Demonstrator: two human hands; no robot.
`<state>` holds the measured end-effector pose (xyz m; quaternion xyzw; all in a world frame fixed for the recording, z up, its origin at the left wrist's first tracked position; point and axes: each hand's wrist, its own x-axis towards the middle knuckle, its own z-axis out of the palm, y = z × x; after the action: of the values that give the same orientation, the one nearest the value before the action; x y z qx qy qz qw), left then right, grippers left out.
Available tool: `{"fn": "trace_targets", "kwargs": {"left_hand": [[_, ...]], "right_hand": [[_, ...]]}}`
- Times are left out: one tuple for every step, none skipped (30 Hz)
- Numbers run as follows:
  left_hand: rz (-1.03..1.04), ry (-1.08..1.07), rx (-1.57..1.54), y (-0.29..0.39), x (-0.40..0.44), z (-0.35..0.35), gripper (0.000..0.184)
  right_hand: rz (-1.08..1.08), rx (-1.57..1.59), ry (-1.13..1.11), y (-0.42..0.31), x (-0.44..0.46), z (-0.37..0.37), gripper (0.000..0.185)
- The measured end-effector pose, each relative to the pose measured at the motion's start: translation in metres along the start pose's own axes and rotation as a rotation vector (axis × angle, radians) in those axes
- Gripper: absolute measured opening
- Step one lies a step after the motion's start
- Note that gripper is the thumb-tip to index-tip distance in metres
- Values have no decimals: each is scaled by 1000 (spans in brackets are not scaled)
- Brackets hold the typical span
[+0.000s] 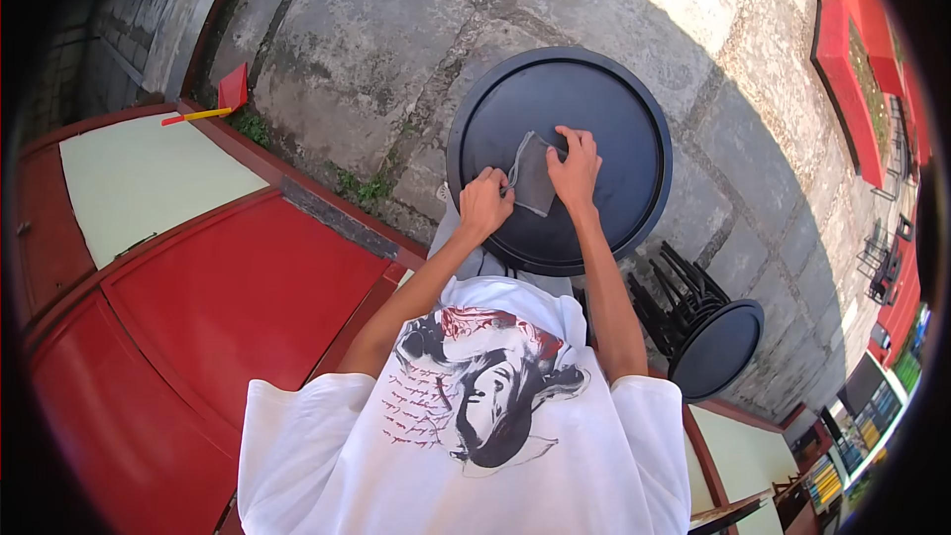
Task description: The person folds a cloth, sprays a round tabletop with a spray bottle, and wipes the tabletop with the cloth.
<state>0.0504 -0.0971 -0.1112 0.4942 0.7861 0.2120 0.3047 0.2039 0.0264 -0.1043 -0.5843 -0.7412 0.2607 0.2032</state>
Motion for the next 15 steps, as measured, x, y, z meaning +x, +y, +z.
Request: {"fn": "trace_targets", "kwargs": {"left_hand": [[-25, -23, -17, 3, 0, -4, 27], [-49, -49, -34, 7, 0, -8, 27], [-90, -64, -67, 10, -1, -10, 27], [-128, -82, -100, 11, -2, -13, 27], [-164, -101, -133, 12, -1, -14, 27], [-175, -92, -146, 11, -1, -14, 28], [-185, -84, -158, 7, -1, -11, 28], [-195, -74, -169, 5, 0, -9, 29], [-217, -100, -255, -1, 0, -4, 28], [-240, -122, -338, -8, 1, -1, 27], [-263, -141, -419, -15, 3, 2, 26], [-393, -181, -596, -11, 5, -2, 24], [-523, -222, -774, -5, 7, -4, 22], [-656, -265, -952, 0, 7, -6, 21], [-665, -245, -968, 9, 6, -12, 21]], "right_hand": [[49, -5, 27, 0, -8, -5, 38], [101, -12, 56, 1, -18, -11, 40], [70, 34, -38, 2, -31, -16, 42], [42, 81, -130, 4, -45, -20, 44], [16, 126, -218, 6, -57, -25, 46], [-25, 99, -275, 4, -72, -28, 47], [-66, 73, -331, 1, -85, -28, 48], [-88, 61, -341, -1, -94, -28, 49], [-69, 45, -323, -1, -101, -25, 49], [-54, 34, -305, 0, -106, -21, 49], [-41, 25, -287, -1, -110, -15, 50], [-47, 20, -239, -1, -113, -10, 47], [-87, 5, -195, 0, -114, -5, 44], [-125, -12, -152, 2, -115, -1, 41], [-164, -29, -110, 3, -116, 2, 38]]}}
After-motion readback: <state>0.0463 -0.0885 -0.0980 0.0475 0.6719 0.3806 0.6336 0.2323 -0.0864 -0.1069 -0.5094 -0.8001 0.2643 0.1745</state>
